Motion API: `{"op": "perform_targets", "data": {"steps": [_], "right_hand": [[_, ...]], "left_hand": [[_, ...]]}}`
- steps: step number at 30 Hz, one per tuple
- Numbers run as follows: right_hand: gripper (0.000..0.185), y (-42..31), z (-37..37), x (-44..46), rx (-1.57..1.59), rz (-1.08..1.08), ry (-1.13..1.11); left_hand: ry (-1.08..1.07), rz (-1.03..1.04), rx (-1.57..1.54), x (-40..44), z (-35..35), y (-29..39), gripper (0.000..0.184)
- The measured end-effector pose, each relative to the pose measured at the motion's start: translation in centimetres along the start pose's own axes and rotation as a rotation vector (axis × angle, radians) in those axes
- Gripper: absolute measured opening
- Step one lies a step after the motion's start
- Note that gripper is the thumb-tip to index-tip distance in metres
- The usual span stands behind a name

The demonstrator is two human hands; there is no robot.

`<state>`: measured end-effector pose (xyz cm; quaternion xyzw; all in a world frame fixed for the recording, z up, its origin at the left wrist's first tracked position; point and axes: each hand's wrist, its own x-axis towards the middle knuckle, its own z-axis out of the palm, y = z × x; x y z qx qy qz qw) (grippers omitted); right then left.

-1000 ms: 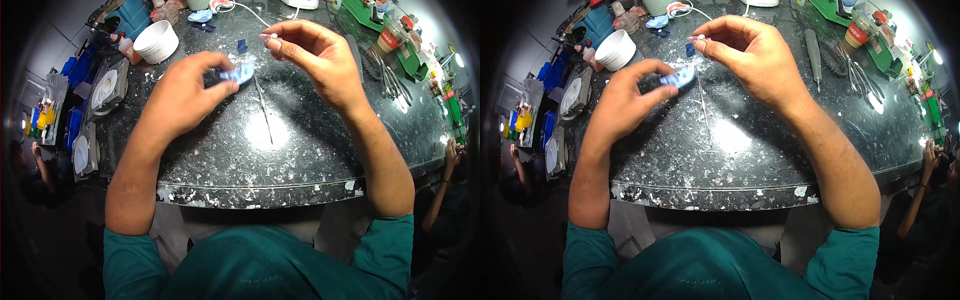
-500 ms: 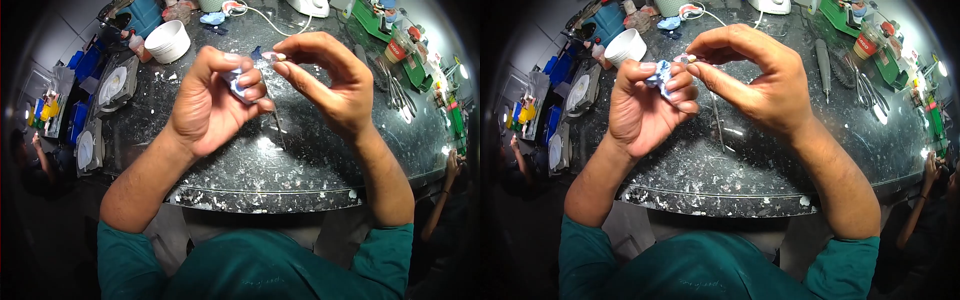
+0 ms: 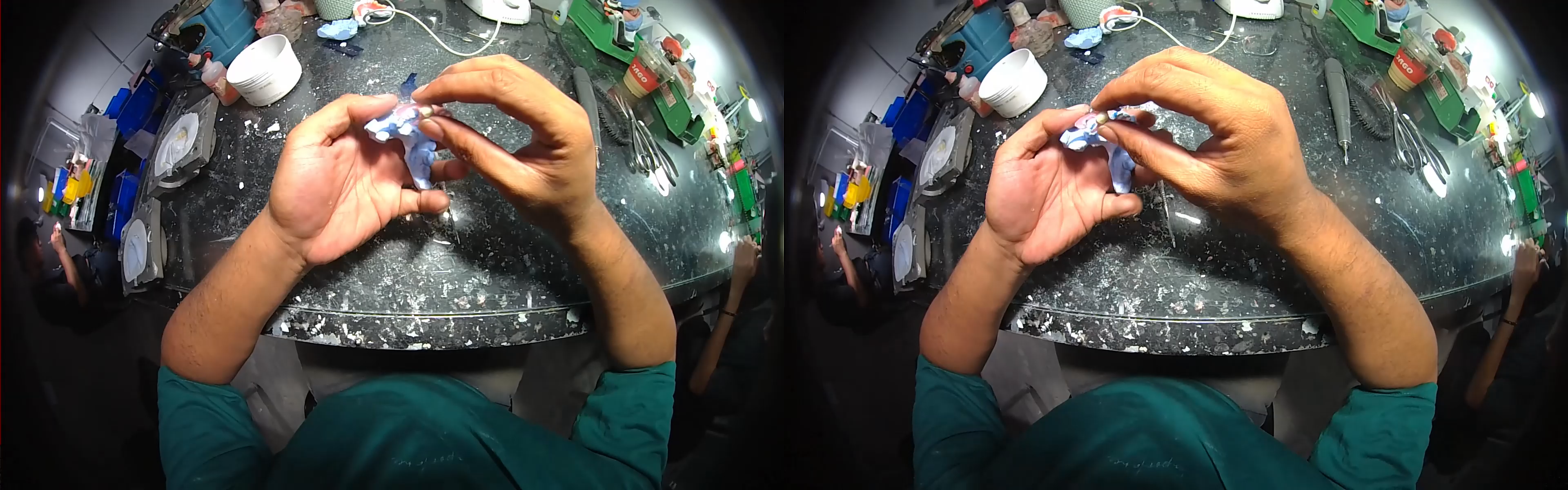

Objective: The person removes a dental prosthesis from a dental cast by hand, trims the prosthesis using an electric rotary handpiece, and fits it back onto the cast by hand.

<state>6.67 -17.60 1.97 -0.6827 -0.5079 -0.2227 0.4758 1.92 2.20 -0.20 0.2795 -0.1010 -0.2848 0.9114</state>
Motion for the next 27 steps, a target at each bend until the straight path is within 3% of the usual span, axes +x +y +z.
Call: {"op": "perform_targets", "data": {"steps": [8,15,21,27], "right_hand": [[0.025,-0.1,0.1,0.0,0.008,-0.024,-0.023],[0.027,-0.2,0.7,-0.3,-0.024,-0.049,-0.04],[0.028,-0.3,0.7,-0.2,-0.094,-0.053,-0.058],[0.025,-0.4,0.6,-0.3,-0.208,-0.153,-0.036]], "left_hand": [[0.168,0.104,0.272,-0.1,0.7,-0.9,0.047],[0.299,0.169,0.237,-0.1,1.4,-1.6,0.043],[0.29,0.188,0.236,-0.2,1.3,-1.6,0.042],[0.382,0.28,0.438,-0.3,2.4,-1.9,0.037]]}}
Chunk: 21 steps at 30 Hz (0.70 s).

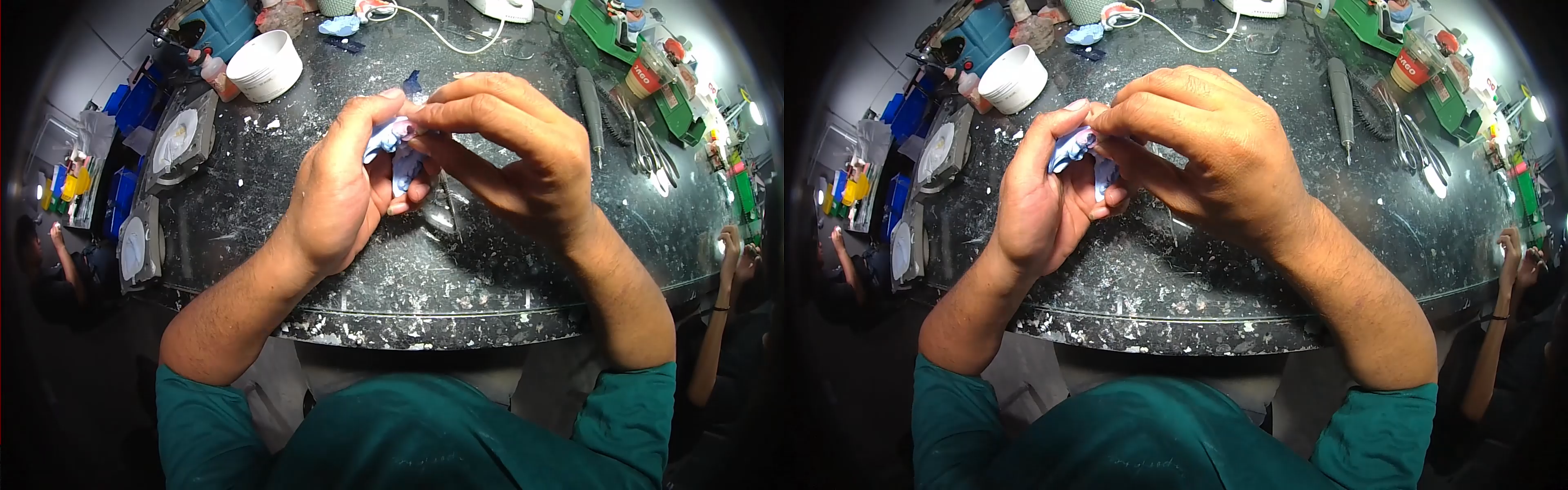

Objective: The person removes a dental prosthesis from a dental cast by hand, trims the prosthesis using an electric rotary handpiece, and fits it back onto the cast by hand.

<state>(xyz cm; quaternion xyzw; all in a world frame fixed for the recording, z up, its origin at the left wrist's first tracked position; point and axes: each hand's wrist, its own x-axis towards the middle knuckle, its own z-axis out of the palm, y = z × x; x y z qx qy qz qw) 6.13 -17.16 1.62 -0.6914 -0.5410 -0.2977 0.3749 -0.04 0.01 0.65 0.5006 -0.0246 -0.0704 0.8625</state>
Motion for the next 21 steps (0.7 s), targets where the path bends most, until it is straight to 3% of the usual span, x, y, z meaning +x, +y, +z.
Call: {"op": "perform_targets", "data": {"steps": [5,21], "right_hand": [[0.021,0.03,0.25,-0.44,-0.108,-0.022,0.006],[0.022,-0.18,0.35,-0.21,0.083,0.007,0.039]], "left_hand": [[-0.009,-0.039,0.047,-0.16,-0.23,-0.05,0.038],[-0.124,-0.079,-0.039,-0.56,-0.22,0.58,0.041]]}}
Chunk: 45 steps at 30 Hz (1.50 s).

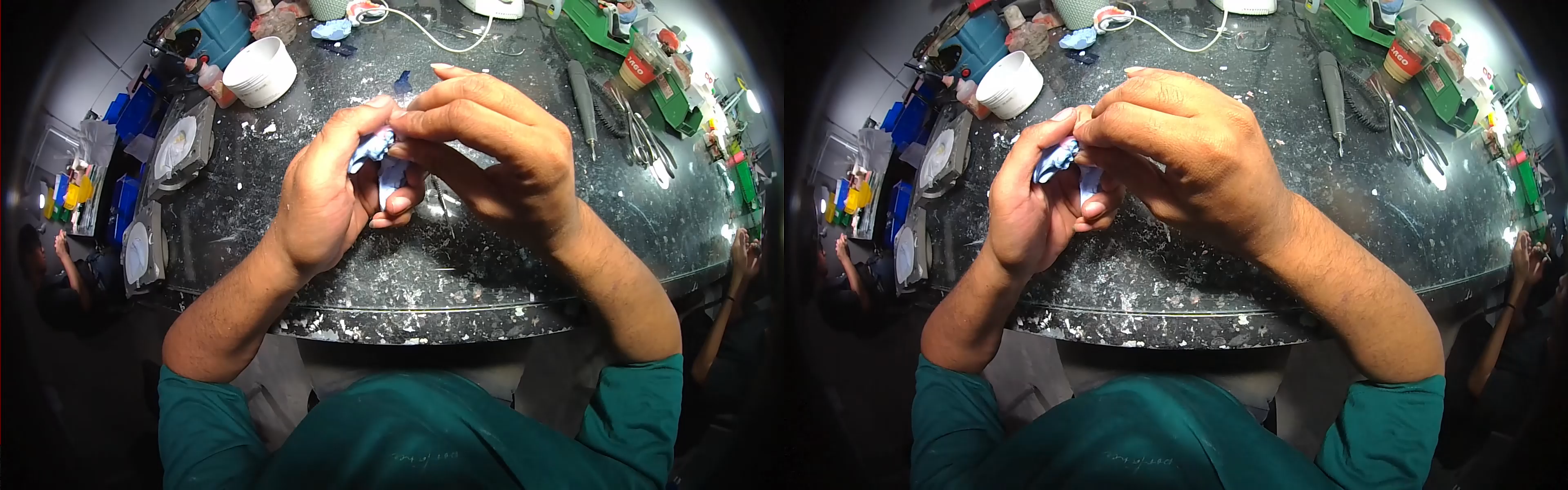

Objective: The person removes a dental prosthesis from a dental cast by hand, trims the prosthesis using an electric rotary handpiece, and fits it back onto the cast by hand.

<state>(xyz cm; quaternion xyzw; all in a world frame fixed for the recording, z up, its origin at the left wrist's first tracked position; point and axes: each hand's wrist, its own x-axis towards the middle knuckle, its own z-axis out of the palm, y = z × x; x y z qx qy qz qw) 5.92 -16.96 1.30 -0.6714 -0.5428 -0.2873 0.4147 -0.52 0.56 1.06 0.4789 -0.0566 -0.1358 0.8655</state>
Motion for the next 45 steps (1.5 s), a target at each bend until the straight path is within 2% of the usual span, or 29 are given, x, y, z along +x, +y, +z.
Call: {"op": "perform_targets", "data": {"steps": [3,5,7,8,9,11,19,24,32,38,40,43,45], "right_hand": [[0.023,-0.3,-0.1,0.3,0.081,0.077,0.006],[0.035,-0.1,0.2,-0.2,0.355,0.221,0.035],[0.049,-0.5,0.7,-0.3,0.627,0.365,0.021],[0.054,-0.9,0.7,-0.4,0.764,0.466,-0.006],[0.06,-1.3,0.7,-0.5,0.891,0.571,-0.021],[0.059,-2.2,0.5,-0.1,1.037,0.648,-0.05],[0.058,-1.7,1.3,-0.5,0.858,0.389,-0.026],[0.056,-2.5,0.9,-0.3,0.794,0.373,-0.013],[0.053,-2.5,0.8,-0.4,0.712,0.295,0.003],[0.051,-3.0,0.5,-0.2,0.7,0.396,-0.039],[0.048,-2.8,0.5,-0.1,0.726,0.431,-0.04],[0.045,-2.4,0.4,0.3,0.855,0.59,-0.048],[0.044,-1.8,0.8,-0.2,0.695,0.619,0.028]], "left_hand": [[-0.05,-0.025,-0.135,0.3,0.1,-0.1,0.041],[-0.111,-0.059,-0.184,0.4,0.4,0.5,0.051],[-0.137,0.016,-0.15,0.1,0.4,0.9,0.054],[-0.277,0.057,-0.191,0.3,-0.4,0.8,0.051],[-0.276,0.097,-0.153,0.3,-0.5,0.7,0.05],[-0.274,0.178,-0.082,0.2,-0.5,0.5,0.046],[-0.358,0.219,0.061,0.0,-0.9,0.4,0.043],[-0.227,0.295,0.191,-0.3,-0.1,0.1,0.046],[-0.286,0.311,0.116,-0.5,-0.2,0.3,0.045],[-0.275,0.273,0.159,-0.7,-0.2,0.8,0.041],[-0.303,0.259,0.03,-0.7,-0.1,0.6,0.034],[-0.204,0.202,-0.084,0.0,0.3,0.4,0.033],[-0.195,0.159,-0.179,0.6,0.0,0.2,0.038]]}}
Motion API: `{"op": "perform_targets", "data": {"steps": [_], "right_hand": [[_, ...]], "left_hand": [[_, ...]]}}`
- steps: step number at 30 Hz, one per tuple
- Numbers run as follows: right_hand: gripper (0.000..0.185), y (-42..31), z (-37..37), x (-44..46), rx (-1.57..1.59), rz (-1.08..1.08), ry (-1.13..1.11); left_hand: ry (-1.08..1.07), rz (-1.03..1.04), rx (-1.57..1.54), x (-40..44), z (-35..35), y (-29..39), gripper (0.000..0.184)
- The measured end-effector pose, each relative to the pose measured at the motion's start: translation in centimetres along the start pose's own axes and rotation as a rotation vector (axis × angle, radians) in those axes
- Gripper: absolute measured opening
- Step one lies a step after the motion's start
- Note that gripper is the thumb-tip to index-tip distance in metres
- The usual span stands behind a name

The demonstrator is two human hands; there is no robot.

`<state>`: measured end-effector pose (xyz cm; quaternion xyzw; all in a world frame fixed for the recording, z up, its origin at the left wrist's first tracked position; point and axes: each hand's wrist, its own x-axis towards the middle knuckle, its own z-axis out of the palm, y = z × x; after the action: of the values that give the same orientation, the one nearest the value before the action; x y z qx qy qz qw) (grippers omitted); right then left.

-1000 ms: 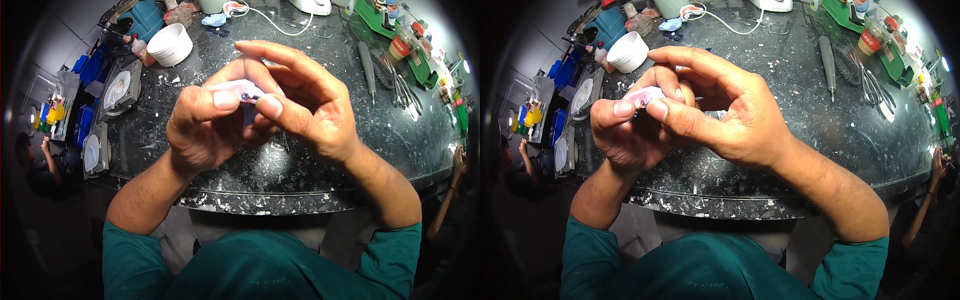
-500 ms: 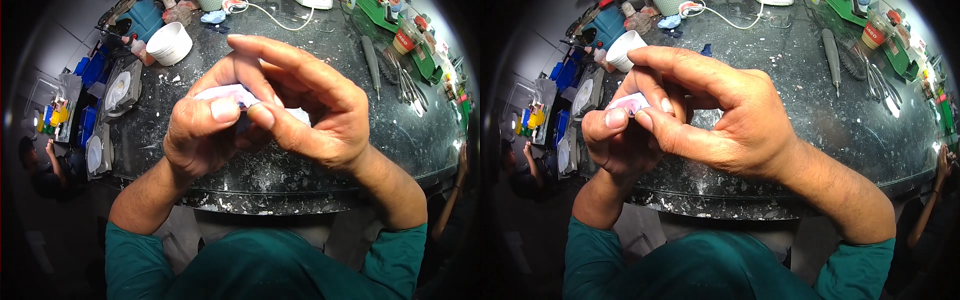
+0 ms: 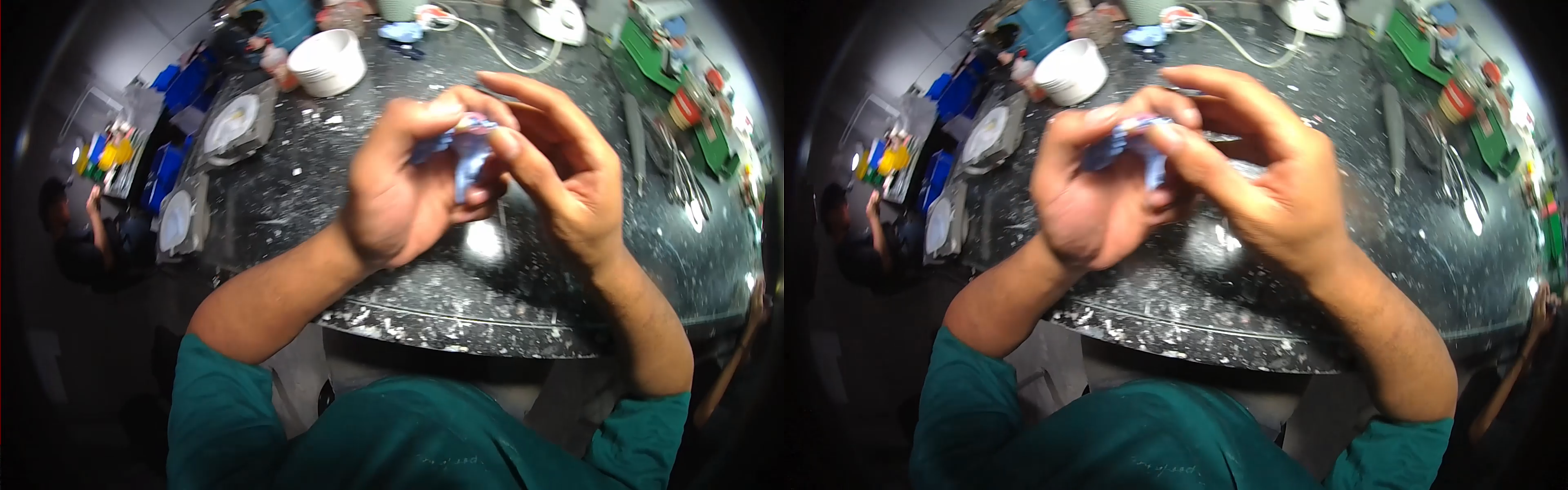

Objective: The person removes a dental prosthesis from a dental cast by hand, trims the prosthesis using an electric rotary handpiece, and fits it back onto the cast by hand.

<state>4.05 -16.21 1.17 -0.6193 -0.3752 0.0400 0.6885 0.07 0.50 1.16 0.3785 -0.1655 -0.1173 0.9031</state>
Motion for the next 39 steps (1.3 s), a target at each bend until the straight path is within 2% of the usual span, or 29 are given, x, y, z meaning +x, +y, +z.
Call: {"op": "perform_targets", "data": {"steps": [2,4,5,6,7,9,11,12,17,20,21,22,24,26,28,29,30,32,36,39], "right_hand": [[0.038,0.4,-0.5,0.4,-0.409,-0.22,0.045],[0.028,0.2,-1.0,0.8,-0.612,-0.361,0.125],[0.024,0.0,0.0,0.3,-0.219,-0.159,0.187],[0.022,0.1,-0.3,0.2,-0.103,-0.092,0.162],[0.022,0.1,0.0,0.1,-0.07,-0.071,0.144],[0.023,-0.3,0.3,0.1,-0.025,-0.053,0.13],[0.023,-0.4,-0.1,0.2,-0.062,-0.091,0.128],[0.023,-0.1,-0.3,0.3,-0.134,-0.158,0.129],[0.037,-0.3,-0.5,0.7,-0.467,-0.467,0.046],[0.035,-0.8,-0.7,0.9,-0.551,-0.522,0.04],[0.032,-1.1,-0.7,0.9,-0.547,-0.532,0.037],[0.033,-1.1,-1.0,1.1,-0.574,-0.58,0.018],[0.034,-1.2,-1.4,0.6,-0.555,-0.524,-0.063],[0.033,-1.3,-1.4,0.6,-0.586,-0.556,0.002],[0.033,-1.3,-1.6,0.7,-0.576,-0.571,0.029],[0.034,-1.4,-1.8,0.9,-0.598,-0.597,0.001],[0.035,-1.3,-1.8,0.8,-0.595,-0.6,0.021],[0.035,-1.2,-2.0,1.1,-0.638,-0.679,0.058],[0.034,-2.1,-2.4,1.3,-0.798,-0.816,0.024],[0.033,-1.9,-2.2,1.4,-0.821,-0.887,0.046]], "left_hand": [[0.14,0.002,-0.056,0.1,0.2,-0.1,0.042],[-0.04,0.096,-0.112,0.5,-1.7,-0.4,0.053],[0.008,0.179,0.041,0.6,-2.1,-0.7,0.052],[0.018,0.268,0.371,0.3,-2.0,-0.4,0.047],[0.058,0.361,0.698,0.0,-1.9,-0.1,0.045],[0.016,0.414,0.856,0.2,-1.5,-0.2,0.052],[-0.066,0.63,1.117,0.6,-2.1,0.0,0.058],[-0.073,0.693,1.09,0.7,-1.9,-0.2,0.059],[-0.112,0.656,1.041,0.4,-1.3,0.0,0.055],[-0.133,0.662,0.978,0.5,-1.4,0.1,0.056],[-0.108,0.696,1.056,0.6,-1.6,0.2,0.053],[-0.106,0.64,1.01,0.4,-1.3,0.4,0.053],[-0.109,0.556,0.841,0.5,-1.4,0.0,0.063],[-0.004,0.543,0.746,0.8,-1.4,-0.6,0.07],[-0.02,0.236,0.274,0.4,-0.6,0.4,0.06],[0.006,0.164,0.3,0.3,-0.2,0.7,0.076],[-0.01,0.113,0.317,0.1,-0.3,1.1,0.074],[-0.04,0.206,0.299,0.0,0.1,1.0,0.074],[-0.026,0.232,0.406,-0.2,1.3,1.7,0.081],[-0.094,0.273,0.53,-0.1,1.5,2.0,0.081]]}}
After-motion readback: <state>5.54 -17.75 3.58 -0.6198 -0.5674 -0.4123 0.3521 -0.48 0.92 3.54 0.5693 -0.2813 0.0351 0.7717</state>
